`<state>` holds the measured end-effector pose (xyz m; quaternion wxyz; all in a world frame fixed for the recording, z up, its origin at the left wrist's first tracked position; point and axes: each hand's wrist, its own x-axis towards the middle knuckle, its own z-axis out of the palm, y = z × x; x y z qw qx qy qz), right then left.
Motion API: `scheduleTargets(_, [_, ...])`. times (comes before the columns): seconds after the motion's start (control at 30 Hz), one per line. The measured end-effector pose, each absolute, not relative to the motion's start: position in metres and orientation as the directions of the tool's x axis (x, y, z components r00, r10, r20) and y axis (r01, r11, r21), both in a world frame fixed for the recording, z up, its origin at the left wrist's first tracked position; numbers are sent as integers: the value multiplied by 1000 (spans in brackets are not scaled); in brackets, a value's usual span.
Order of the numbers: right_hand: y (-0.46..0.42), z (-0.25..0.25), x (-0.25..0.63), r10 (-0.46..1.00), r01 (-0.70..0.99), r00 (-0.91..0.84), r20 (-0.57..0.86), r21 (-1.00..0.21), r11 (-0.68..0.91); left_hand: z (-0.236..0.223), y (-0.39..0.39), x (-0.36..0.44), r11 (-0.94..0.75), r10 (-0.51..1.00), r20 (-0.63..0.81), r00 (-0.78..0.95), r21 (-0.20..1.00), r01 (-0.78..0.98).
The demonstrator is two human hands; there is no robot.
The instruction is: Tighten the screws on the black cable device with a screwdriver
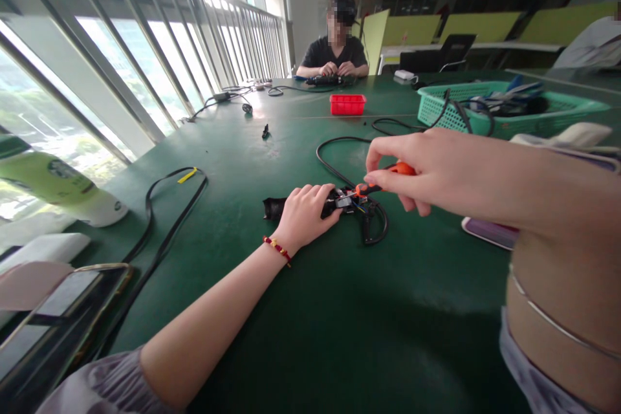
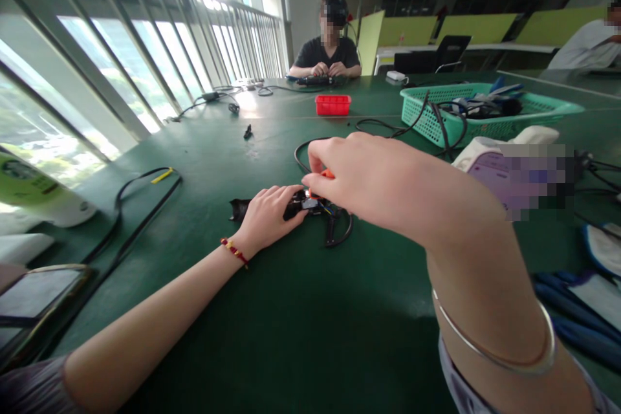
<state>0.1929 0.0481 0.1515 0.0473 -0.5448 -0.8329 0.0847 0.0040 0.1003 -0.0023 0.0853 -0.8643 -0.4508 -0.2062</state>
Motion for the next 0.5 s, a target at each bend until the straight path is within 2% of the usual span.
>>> scheduleTargets(0.2, [53, 151, 199, 894, 883, -442, 81, -136, 449, -3, 102, 3, -581, 741, 441, 507, 41, 813])
scheduleTargets(0.5, [55, 146, 203, 887, 873, -456, 75, -157, 462, -2, 100, 4, -577, 746, 435, 504, 46, 815])
